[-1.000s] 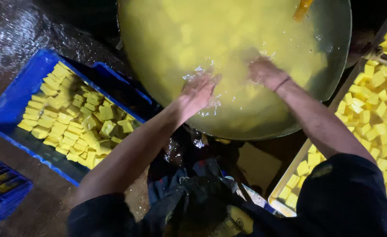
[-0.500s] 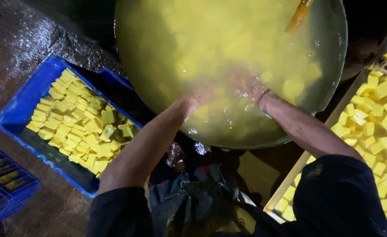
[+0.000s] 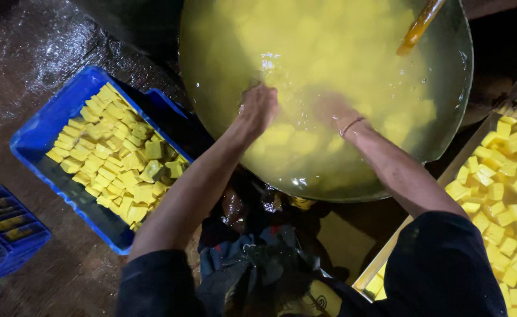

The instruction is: The person washes yellow tofu blocks in a large water-filled basin, rubbing and rinsing each block by hand, then places the washed blocks into a blue plastic crate, repeating the process one block at a time.

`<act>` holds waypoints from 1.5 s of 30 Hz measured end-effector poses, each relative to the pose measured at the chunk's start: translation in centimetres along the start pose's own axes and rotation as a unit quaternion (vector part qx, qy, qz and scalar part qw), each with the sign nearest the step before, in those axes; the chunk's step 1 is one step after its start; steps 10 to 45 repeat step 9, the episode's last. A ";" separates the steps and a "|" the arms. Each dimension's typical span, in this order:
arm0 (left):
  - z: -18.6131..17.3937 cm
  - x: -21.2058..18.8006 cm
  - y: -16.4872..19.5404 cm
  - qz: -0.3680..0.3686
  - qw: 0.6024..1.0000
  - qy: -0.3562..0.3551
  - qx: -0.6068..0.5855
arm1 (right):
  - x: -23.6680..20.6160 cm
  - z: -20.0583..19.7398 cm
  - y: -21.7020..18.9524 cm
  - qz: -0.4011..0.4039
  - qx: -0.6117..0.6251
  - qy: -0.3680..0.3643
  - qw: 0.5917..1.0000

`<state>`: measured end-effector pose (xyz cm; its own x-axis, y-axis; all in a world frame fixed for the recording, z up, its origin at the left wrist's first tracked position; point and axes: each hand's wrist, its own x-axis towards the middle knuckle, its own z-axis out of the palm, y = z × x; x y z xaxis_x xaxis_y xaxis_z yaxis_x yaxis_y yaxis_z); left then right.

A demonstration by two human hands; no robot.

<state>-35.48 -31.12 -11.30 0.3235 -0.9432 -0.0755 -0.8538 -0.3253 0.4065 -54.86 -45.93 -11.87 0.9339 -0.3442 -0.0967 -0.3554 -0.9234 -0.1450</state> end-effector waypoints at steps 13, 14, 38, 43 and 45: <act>-0.4 -4.4 -0.5 0.095 0.951 0.089 -0.280 | -2.1 -4.8 4.7 0.220 0.316 -0.133 0.913; -0.4 -4.4 -0.5 0.095 0.951 0.089 -0.280 | -2.1 -4.8 4.7 0.220 0.316 -0.133 0.913; -0.4 -4.4 -0.5 0.095 0.951 0.089 -0.280 | -2.1 -4.8 4.7 0.220 0.316 -0.133 0.913; -0.4 -4.4 -0.5 0.095 0.951 0.089 -0.280 | -2.1 -4.8 4.7 0.220 0.316 -0.133 0.913; -0.4 -4.4 -0.5 0.095 0.951 0.089 -0.280 | -2.1 -4.8 4.7 0.220 0.316 -0.133 0.913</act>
